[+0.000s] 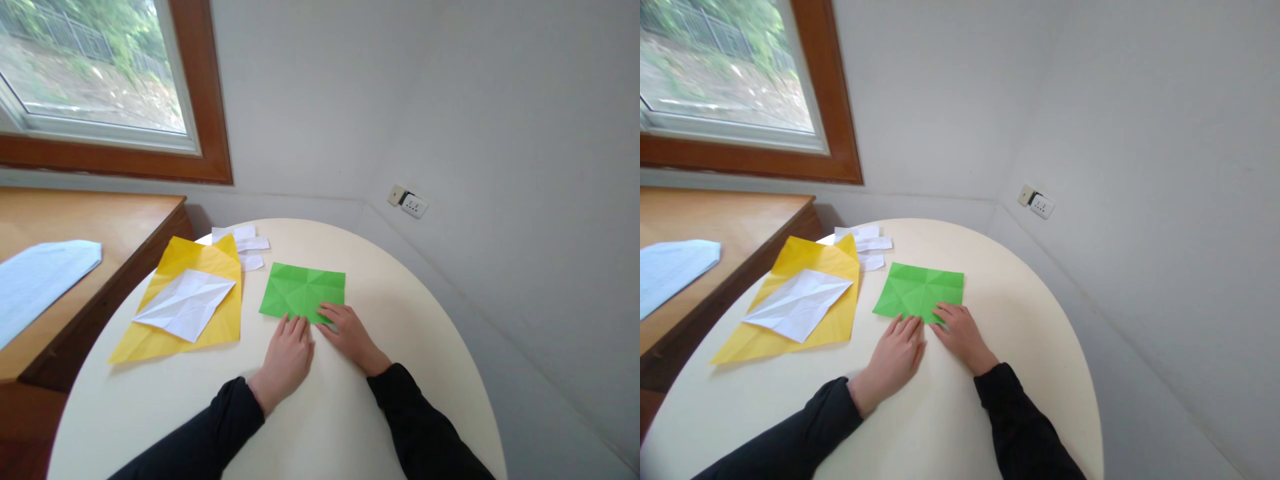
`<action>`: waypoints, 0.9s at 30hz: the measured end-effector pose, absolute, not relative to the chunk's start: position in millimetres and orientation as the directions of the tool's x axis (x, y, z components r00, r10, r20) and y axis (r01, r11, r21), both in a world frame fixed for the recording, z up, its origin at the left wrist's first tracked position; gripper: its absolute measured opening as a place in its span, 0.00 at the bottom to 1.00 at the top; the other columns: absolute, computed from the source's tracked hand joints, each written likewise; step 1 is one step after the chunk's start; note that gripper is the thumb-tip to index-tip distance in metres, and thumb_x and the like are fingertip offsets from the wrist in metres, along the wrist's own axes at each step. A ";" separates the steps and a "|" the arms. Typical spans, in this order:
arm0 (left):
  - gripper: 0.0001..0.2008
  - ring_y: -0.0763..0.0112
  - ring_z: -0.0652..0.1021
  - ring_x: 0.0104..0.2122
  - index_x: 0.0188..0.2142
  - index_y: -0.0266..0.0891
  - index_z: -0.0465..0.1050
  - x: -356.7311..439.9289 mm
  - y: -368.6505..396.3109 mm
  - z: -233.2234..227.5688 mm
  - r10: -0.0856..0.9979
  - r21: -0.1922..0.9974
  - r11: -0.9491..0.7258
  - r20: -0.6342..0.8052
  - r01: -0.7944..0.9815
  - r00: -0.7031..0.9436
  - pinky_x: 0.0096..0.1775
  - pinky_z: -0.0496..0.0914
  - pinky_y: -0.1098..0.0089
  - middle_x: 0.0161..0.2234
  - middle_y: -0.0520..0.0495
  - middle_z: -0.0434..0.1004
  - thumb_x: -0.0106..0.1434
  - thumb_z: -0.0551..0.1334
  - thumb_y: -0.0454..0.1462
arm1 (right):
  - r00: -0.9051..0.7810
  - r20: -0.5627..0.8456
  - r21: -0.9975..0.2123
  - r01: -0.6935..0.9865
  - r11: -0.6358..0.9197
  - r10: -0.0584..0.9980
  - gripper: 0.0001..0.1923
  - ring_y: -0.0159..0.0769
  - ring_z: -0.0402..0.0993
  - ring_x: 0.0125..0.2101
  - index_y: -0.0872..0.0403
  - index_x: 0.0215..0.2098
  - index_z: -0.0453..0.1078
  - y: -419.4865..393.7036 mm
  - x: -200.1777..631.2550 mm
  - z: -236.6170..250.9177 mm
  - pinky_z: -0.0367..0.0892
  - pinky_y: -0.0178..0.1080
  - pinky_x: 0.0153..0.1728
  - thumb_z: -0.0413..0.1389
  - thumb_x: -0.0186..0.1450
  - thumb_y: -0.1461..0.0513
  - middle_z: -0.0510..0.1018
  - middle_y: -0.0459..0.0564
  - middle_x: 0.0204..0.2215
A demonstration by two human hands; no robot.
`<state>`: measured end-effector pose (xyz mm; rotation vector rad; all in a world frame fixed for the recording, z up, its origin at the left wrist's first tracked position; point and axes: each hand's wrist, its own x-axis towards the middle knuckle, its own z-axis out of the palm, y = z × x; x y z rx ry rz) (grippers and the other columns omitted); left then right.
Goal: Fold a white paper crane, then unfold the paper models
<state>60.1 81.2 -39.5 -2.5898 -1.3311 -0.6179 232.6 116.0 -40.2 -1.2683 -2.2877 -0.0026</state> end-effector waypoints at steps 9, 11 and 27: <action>0.18 0.55 0.70 0.51 0.50 0.32 0.68 51.8 77.9 -38.1 0.761 0.093 -0.597 0.379 0.797 0.526 0.55 0.58 0.54 0.51 0.38 0.72 0.64 0.51 0.37 | -0.430 0.471 -0.258 0.767 0.587 0.770 0.08 0.41 0.74 0.43 0.55 0.39 0.72 116.1 235.2 -40.2 0.66 0.46 0.44 0.57 0.61 0.63 0.78 0.55 0.41; 0.18 0.56 0.70 0.51 0.50 0.31 0.68 48.0 80.5 -38.5 0.753 0.113 -0.615 0.378 0.781 0.538 0.55 0.59 0.55 0.50 0.38 0.72 0.64 0.51 0.37 | -0.437 0.477 -0.265 0.756 0.598 0.763 0.07 0.41 0.74 0.42 0.54 0.38 0.72 115.1 236.8 -39.2 0.67 0.45 0.43 0.57 0.61 0.64 0.79 0.54 0.39; 0.15 0.58 0.72 0.50 0.46 0.34 0.70 26.6 95.2 -42.4 0.724 0.181 -0.665 0.395 0.725 0.565 0.55 0.62 0.51 0.49 0.37 0.73 0.64 0.49 0.33 | -0.348 0.478 -0.496 0.651 0.575 0.806 0.12 0.41 0.75 0.40 0.52 0.36 0.74 119.5 250.7 -44.3 0.69 0.46 0.43 0.56 0.55 0.69 0.80 0.52 0.38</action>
